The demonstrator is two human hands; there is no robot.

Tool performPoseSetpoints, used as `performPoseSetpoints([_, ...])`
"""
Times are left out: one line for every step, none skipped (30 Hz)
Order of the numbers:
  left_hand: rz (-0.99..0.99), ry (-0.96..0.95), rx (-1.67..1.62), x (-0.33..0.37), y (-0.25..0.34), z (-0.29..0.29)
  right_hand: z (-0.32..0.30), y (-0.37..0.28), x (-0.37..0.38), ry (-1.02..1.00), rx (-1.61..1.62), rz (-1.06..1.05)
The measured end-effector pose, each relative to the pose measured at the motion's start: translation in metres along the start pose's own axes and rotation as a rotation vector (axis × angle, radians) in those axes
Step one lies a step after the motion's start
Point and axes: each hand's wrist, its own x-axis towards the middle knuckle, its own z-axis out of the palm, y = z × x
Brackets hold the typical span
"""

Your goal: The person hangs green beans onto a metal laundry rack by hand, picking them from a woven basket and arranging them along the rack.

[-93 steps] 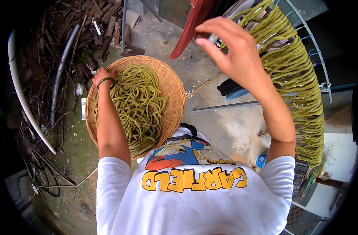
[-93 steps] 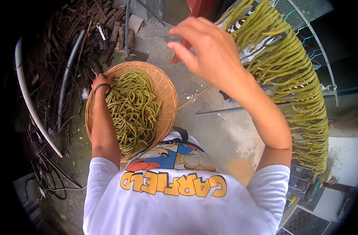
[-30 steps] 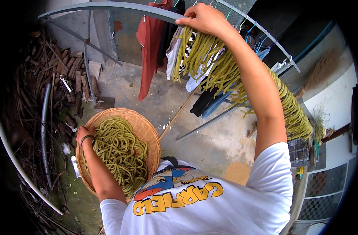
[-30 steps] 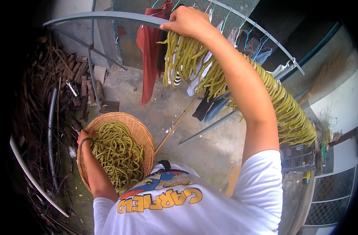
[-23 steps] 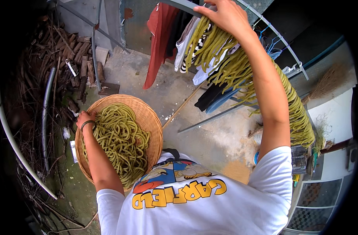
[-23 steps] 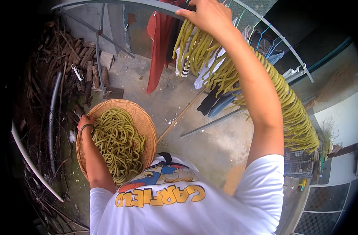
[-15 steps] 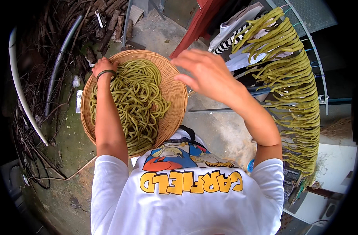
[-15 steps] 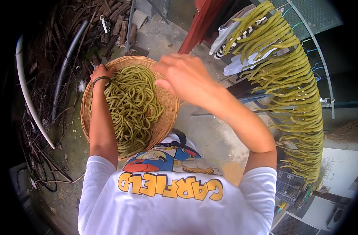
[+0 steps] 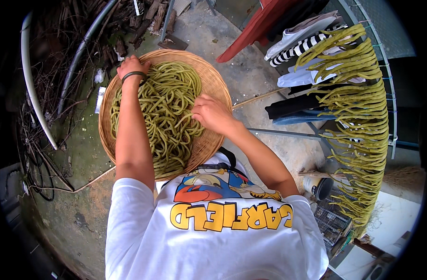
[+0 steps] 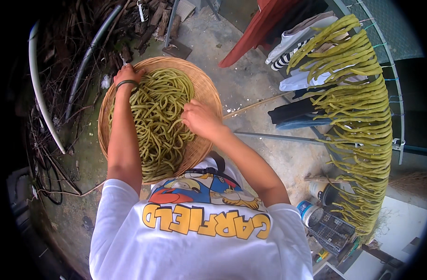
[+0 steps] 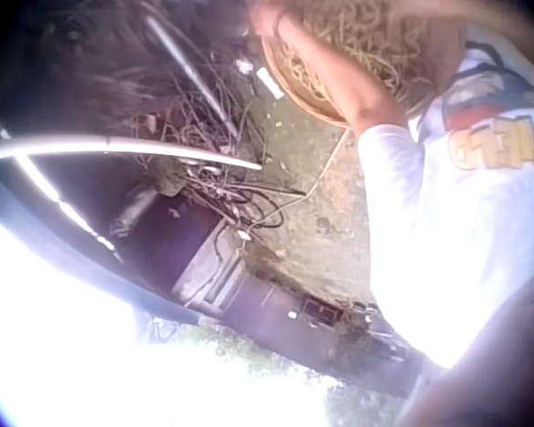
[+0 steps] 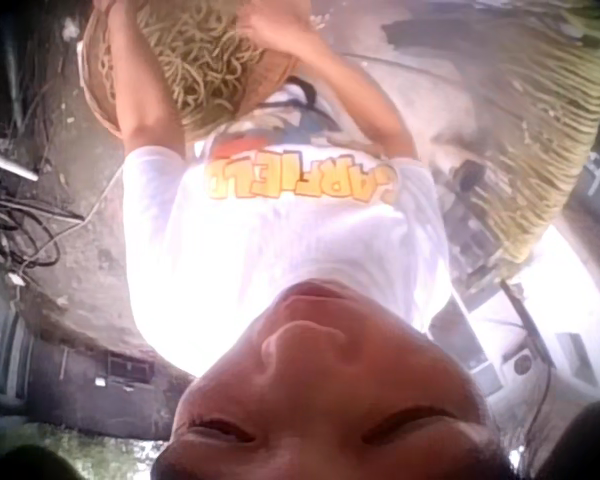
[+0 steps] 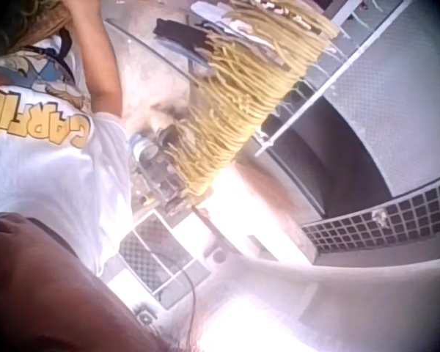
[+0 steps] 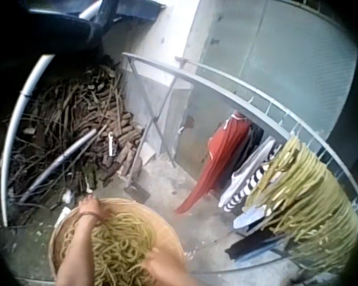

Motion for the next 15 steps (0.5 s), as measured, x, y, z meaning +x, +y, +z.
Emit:
performPoseSetpoints([0.001, 0.0, 0.001, 0.0, -0.001, 0.001, -0.017, -0.006, -0.001, 0.064, 0.21, 0.046])
performPoseSetpoints([-0.008, -0.005, -0.011, 0.0, -0.004, 0.001, -0.034, -0.011, -0.002, 0.064, 0.208, 0.045])
performPoseSetpoints([-0.012, -0.009, -0.024, 0.0, -0.005, 0.002, -0.05, -0.015, -0.005, 0.088, 0.451, 0.081])
performPoseSetpoints([-0.019, -0.005, -0.027, 0.0, -0.005, 0.002, -0.065, -0.018, -0.006, 0.111, 0.695, 0.114])
performPoseSetpoints([-0.019, -0.003, -0.029, -0.001, -0.006, 0.003, -0.078, -0.019, -0.008, 0.112, 0.693, 0.113])
performPoseSetpoints([-0.02, -0.009, -0.031, -0.002, -0.004, 0.001, -0.093, -0.02, -0.012, 0.141, 0.855, 0.148])
performPoseSetpoints([-0.015, -0.009, -0.034, 0.0, -0.001, -0.001, -0.107, -0.02, -0.014, 0.178, 1.013, 0.181])
performPoseSetpoints([-0.016, -0.018, -0.038, -0.002, 0.0, -0.003, -0.12, -0.023, -0.015, 0.191, 1.003, 0.186])
performPoseSetpoints([-0.01, -0.022, -0.046, -0.002, 0.002, -0.004, -0.134, -0.023, -0.017, 0.26, 1.017, 0.169])
performPoseSetpoints([-0.006, -0.008, -0.047, 0.0, 0.003, -0.003, -0.15, -0.024, -0.018, 0.336, 1.021, 0.152])
performPoseSetpoints([-0.001, -0.008, -0.047, 0.0, 0.002, -0.002, -0.165, -0.027, -0.018, 0.402, 1.041, 0.14])
performPoseSetpoints([0.012, -0.026, -0.046, 0.001, 0.002, -0.003, -0.186, -0.032, -0.02, 0.476, 0.993, 0.158])
performPoseSetpoints([0.019, -0.024, -0.044, 0.0, 0.001, -0.003, -0.209, -0.038, -0.021, 0.549, 0.937, 0.17])
performPoseSetpoints([0.022, -0.02, -0.026, 0.0, 0.003, -0.005, -0.229, -0.04, -0.02, 0.688, 0.906, 0.114])
performPoseSetpoints([0.024, 0.009, -0.026, -0.001, 0.001, -0.002, -0.249, -0.038, -0.02, 0.793, 0.887, 0.063])
